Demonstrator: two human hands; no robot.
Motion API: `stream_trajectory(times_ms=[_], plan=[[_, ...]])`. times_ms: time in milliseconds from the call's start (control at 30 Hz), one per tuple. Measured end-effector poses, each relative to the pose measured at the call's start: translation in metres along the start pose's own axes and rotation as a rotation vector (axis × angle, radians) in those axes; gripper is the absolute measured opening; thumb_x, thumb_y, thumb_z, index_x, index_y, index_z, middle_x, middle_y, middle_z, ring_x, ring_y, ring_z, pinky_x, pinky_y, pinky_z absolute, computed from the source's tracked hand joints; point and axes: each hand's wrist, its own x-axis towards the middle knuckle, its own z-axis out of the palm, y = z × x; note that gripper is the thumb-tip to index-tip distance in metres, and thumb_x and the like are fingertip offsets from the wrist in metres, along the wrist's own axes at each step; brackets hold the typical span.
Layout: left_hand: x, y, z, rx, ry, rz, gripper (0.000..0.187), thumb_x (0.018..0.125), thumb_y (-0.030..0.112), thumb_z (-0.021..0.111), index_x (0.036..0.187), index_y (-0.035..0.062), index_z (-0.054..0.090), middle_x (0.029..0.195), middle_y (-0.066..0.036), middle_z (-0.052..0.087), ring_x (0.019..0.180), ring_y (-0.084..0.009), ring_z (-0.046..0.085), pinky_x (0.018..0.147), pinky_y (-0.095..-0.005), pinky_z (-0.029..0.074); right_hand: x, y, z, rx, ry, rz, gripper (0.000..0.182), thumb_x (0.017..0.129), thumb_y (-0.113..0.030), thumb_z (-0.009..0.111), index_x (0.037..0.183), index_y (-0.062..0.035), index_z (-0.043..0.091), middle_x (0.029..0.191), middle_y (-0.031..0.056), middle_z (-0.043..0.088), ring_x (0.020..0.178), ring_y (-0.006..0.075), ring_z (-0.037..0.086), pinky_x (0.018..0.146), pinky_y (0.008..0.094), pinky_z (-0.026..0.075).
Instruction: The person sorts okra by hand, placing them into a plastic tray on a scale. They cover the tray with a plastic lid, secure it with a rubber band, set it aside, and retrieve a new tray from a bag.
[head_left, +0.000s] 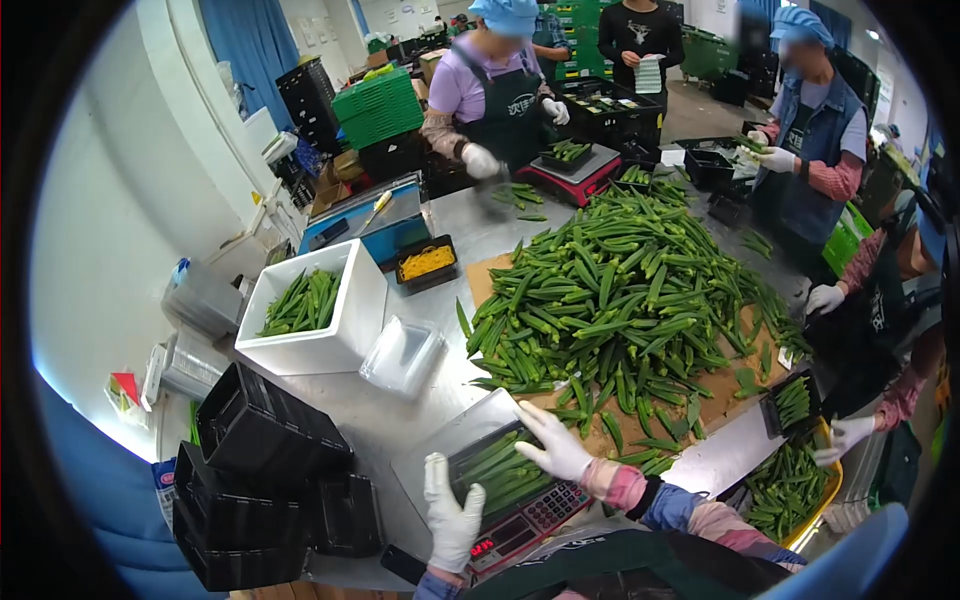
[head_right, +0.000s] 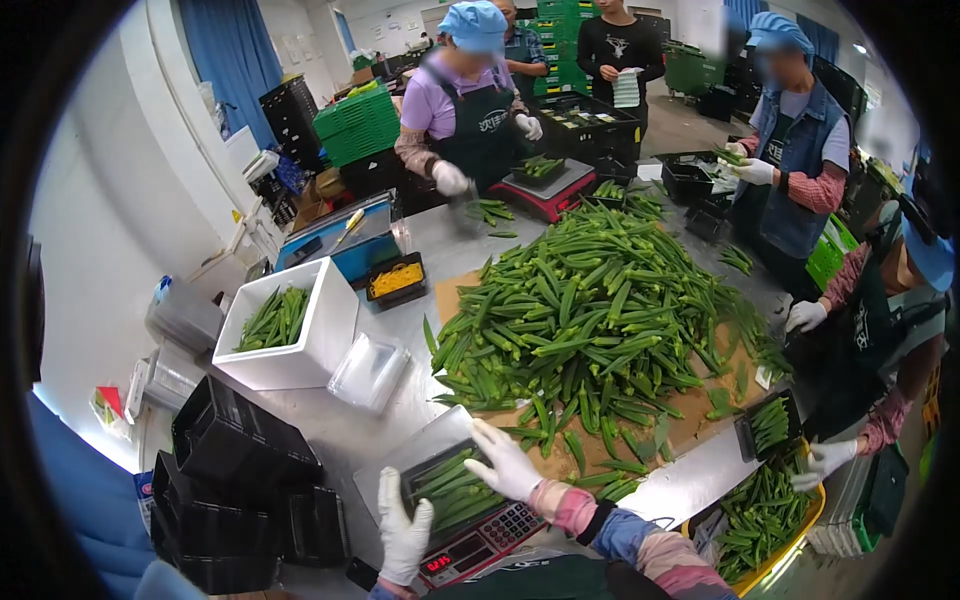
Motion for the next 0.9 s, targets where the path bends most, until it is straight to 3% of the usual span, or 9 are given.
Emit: stream_trajectory(times_ms=[67,133,333,433,500,600,700,767,900], plan=[[0.002,-0.003,0.02,0.167,-0.011,0.015,0.087,0.086,0.032,0.073,0.151,-0.0058,0.029,0.156,-0.03,0.027,0.146,-0.0436,0.026,0.12,-0.0467,0.023,0.001,0.007,0.015,-0.103,0.009,-0.068,0.06,0.099,-0.028,0.057,0.146,0.0041,0.039,0.151,0.0267,0.038,0.141,0.042,0.034,0.117,0.0432,0.03],[0.005,0.0,0.023,0.143,0.022,0.018,0.085,0.086,0.027,0.071,0.152,-0.005,0.028,0.157,-0.03,0.026,0.147,-0.0426,0.025,0.121,-0.0461,0.02,0.002,0.001,0.01,-0.02,0.006,-0.026,0.057,0.1,-0.024,0.055,0.146,0.0043,0.039,0.15,0.027,0.038,0.142,0.0421,0.033,0.118,0.0431,0.029],[0.006,-0.011,0.034,0.203,0.042,0.025,0.087,0.085,0.03,0.072,0.15,-0.0081,0.029,0.155,-0.032,0.028,0.145,-0.0466,0.027,0.119,-0.0484,0.024,0.005,0.006,0.013,0.035,0.001,-0.024,0.052,0.099,-0.017,0.051,0.146,0.003,0.04,0.149,0.0268,0.04,0.141,0.0421,0.034,0.118,0.043,0.028],[0.011,-0.003,0.032,0.086,0.101,0.037,0.075,0.09,0.02,0.067,0.15,-0.0068,0.032,0.154,-0.03,0.032,0.144,-0.0429,0.03,0.119,-0.0454,0.025,0.009,0.016,0.015,0.024,-0.004,-0.092,0.052,0.098,-0.016,0.052,0.147,0.0004,0.042,0.149,0.0247,0.041,0.142,0.0405,0.035,0.119,0.0426,0.027],[0.006,0.001,0.024,-0.106,0.116,-0.043,0.066,0.094,0.012,0.062,0.15,-0.0062,0.033,0.154,-0.027,0.034,0.145,-0.0383,0.032,0.12,-0.0422,0.026,0.006,0.013,0.01,0.274,0.023,0.026,0.054,0.097,-0.012,0.056,0.148,-0.0019,0.042,0.152,0.0203,0.041,0.144,0.0347,0.034,0.12,0.0411,0.025],[-0.001,-0.008,0.023,-0.304,0.143,-0.149,0.059,0.098,0.004,0.055,0.152,-0.0046,0.031,0.156,-0.022,0.035,0.146,-0.0313,0.033,0.12,-0.0376,0.025,-0.006,0.013,-0.002,0.196,0.063,0.118,0.058,0.094,-0.011,0.062,0.147,0.0002,0.042,0.149,0.0216,0.046,0.14,0.0325,0.043,0.117,0.0374,0.032],[-0.015,-0.007,0.027,-0.249,0.105,-0.212,0.061,0.098,0.004,0.054,0.154,-0.001,0.03,0.157,-0.022,0.034,0.147,-0.0315,0.032,0.121,-0.037,0.023,-0.019,0.007,-0.011,0.242,-0.017,0.188,0.058,0.093,-0.007,0.062,0.147,0.0002,0.042,0.153,0.0224,0.041,0.145,0.0311,0.037,0.118,0.0355,0.028],[-0.018,-0.005,0.034,-0.133,0.116,-0.126,0.061,0.099,0.005,0.053,0.155,0.0009,0.029,0.159,-0.023,0.029,0.148,-0.033,0.029,0.12,-0.0374,0.024,-0.025,0.008,-0.007,0.242,-0.024,0.209,0.057,0.096,-0.008,0.057,0.149,-0.0003,0.04,0.158,0.0212,0.034,0.148,0.0299,0.032,0.12,0.0349,0.025],[-0.016,0.01,0.035,-0.081,0.082,-0.13,0.061,0.099,0.009,0.054,0.155,0.0032,0.031,0.161,-0.023,0.023,0.147,-0.0352,0.031,0.118,-0.0379,0.029,-0.038,0.002,-0.003,0.262,0.078,0.267,0.055,0.098,-0.007,0.052,0.151,-0.0004,0.037,0.158,0.0195,0.034,0.148,0.0282,0.032,0.12,0.0339,0.024]])
